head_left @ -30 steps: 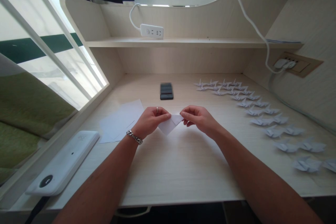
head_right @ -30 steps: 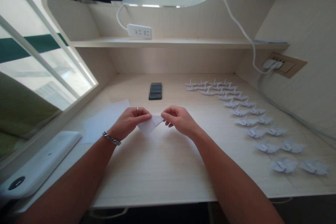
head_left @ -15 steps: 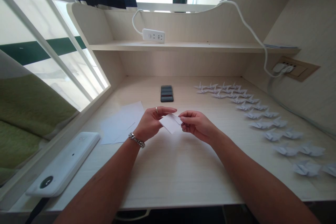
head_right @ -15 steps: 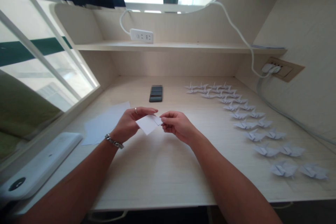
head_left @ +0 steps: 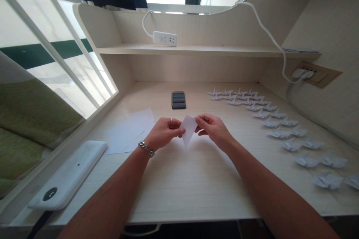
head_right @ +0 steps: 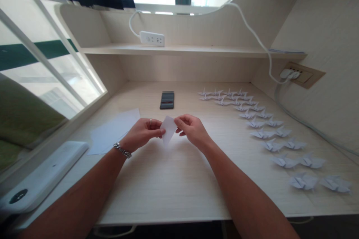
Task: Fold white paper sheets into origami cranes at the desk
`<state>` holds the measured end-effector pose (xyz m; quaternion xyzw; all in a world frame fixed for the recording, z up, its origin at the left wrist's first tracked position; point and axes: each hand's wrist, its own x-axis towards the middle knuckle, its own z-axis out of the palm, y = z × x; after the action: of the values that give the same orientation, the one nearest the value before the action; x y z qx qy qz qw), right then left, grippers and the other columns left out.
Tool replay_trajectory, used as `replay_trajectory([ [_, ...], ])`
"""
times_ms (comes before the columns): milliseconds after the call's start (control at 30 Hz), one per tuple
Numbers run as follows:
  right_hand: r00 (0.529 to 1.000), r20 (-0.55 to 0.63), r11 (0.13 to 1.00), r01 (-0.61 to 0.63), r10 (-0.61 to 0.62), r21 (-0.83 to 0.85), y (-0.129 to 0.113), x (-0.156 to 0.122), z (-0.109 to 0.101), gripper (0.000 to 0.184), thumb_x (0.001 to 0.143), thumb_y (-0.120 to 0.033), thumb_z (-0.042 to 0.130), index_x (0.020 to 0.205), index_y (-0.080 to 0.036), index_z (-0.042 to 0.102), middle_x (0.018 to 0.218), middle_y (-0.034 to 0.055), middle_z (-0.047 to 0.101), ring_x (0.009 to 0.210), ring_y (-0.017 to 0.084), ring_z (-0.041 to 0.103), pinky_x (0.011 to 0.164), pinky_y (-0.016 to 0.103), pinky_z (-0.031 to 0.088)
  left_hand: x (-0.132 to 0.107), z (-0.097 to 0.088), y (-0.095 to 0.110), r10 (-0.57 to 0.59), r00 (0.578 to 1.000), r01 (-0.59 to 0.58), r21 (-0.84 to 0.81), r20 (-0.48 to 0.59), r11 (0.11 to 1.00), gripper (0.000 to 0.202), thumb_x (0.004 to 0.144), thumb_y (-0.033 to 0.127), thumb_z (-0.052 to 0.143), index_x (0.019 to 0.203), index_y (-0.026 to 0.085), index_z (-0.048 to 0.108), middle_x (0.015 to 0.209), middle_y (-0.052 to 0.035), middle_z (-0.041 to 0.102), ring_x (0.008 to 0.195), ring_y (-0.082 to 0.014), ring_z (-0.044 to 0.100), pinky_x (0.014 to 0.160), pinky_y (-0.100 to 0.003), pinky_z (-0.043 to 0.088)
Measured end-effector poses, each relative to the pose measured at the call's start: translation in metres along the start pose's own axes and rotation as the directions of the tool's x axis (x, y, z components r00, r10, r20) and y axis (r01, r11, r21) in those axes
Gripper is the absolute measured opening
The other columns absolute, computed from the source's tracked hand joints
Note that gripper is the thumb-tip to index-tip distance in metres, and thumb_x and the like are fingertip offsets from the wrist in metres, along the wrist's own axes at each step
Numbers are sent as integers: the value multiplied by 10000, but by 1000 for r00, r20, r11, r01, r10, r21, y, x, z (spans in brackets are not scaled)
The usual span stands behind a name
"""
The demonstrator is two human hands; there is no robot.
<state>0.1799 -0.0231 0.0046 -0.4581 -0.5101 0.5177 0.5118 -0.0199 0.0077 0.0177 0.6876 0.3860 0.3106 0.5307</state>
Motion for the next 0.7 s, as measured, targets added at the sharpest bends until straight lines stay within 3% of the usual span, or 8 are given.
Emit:
replay_trajectory([
  [100,999,27,998,28,-27,-62,1,-2,3,345,676,-448,754,803,-147,644,627,15,649,563,125,600,551,261,488,0,0,1,-7,1000,7,-1,22,1000,200,696,236,703,854,120,745,700,-53,696,622,-127,566,616,-254,448],
  [233,999,43,997,-28,30,-66,-1,-4,2,332,656,-427,768,755,-138,641,586,29,660,547,134,614,564,276,507,-1,0,3,-1,1000,1,6,-20,1000,244,692,245,703,890,110,750,741,-67,708,622,-123,542,602,-255,434],
  [433,992,94,995,-85,89,-46,-4,-5,-2,326,656,-397,777,803,-127,672,611,47,685,573,144,642,596,285,526,-2,-2,5,-12,999,10,-48,-42,999,273,666,251,725,892,100,754,710,-65,695,595,-117,520,579,-259,425],
  [700,985,162,997,-68,63,24,-7,-6,-9,385,595,-287,823,935,-141,719,739,57,717,694,167,670,687,311,532,-4,-3,11,-25,991,15,-83,-129,996,278,627,256,754,854,96,753,686,-64,689,578,-119,523,562,-262,425],
])
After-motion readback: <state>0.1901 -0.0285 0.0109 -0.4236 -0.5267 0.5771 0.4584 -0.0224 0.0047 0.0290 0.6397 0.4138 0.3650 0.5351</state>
